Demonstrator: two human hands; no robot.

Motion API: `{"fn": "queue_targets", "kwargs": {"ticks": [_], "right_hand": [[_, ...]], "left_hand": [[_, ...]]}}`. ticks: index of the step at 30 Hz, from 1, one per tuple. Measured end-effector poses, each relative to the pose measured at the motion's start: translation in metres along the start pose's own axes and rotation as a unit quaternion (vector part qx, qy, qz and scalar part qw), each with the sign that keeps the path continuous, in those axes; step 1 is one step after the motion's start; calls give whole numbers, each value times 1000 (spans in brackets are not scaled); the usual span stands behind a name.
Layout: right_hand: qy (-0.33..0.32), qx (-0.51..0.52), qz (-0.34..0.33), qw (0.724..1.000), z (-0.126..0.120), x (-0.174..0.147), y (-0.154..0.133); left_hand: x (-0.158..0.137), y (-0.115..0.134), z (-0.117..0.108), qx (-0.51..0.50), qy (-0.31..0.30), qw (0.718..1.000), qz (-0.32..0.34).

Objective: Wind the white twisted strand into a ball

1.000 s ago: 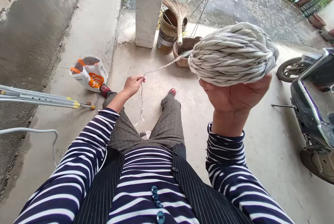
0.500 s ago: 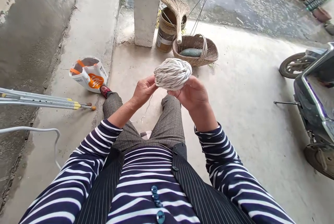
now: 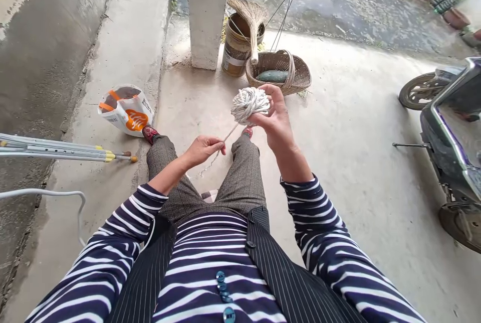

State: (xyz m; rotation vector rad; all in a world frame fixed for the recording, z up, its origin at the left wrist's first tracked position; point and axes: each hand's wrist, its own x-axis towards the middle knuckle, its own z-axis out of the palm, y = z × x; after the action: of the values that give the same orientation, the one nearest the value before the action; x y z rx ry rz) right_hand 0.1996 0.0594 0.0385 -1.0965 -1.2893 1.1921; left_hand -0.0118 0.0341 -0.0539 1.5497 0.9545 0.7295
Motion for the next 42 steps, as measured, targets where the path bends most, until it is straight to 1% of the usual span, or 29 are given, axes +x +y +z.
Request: {"fn": "queue_targets", "kwargs": {"ticks": [1,2,4,6,7,10,13,15,17,19,21,22,24,27,30,33,36,38,40,42], "right_hand": [[20,-61,-29,998,-1,2,6],[39,-128,-55,989,-2,4,13],[66,-253,-88,961,-2,6,26],[71,-323,-90,939,-2,7,39],[66,-337,-83,935,-2,7,45],[25,-352,-43,935,1,2,60],[-68,-360,-5,930,4,-6,72],[-126,-341,20,932,5,-12,79],[-181,-275,61,942,4,-17,83],[-245,-155,123,949,2,-21,84],[-292,-18,179,939,0,-26,84],[-300,39,197,933,0,-29,83],[-292,118,206,927,0,-34,81],[-266,186,204,924,4,-41,75],[-226,216,207,927,9,-41,62],[-198,219,197,935,14,-35,46],[-179,192,192,946,14,-25,37],[-143,149,181,962,11,-16,37],[-96,76,149,981,6,-8,42],[-66,-41,86,993,2,-1,50]], "left_hand": [[-4,1,-2,-2,-24,1000,-7],[-7,3,-4,-3,-47,999,-13],[-13,9,-9,-1,-83,996,-23],[-18,17,-15,1,-98,995,-30],[-19,21,-19,3,-98,995,-32],[-21,32,-31,24,-81,996,-30],[-15,37,-41,75,-61,995,-16],[-9,36,-47,125,-44,991,-1],[-3,31,-50,184,-10,983,23],[1,25,-50,230,25,972,51],[4,19,-47,248,43,965,75],[6,16,-44,247,46,964,83],[7,10,-37,232,55,967,86],[8,-1,-26,196,86,975,60],[7,-9,-18,159,94,982,35],[6,-13,-13,140,84,986,22],[2,-12,-11,136,54,989,9],[-1,-9,-10,131,31,991,6],[-4,-5,-10,126,14,992,6],[-6,-1,-10,124,-5,992,-1]]}}
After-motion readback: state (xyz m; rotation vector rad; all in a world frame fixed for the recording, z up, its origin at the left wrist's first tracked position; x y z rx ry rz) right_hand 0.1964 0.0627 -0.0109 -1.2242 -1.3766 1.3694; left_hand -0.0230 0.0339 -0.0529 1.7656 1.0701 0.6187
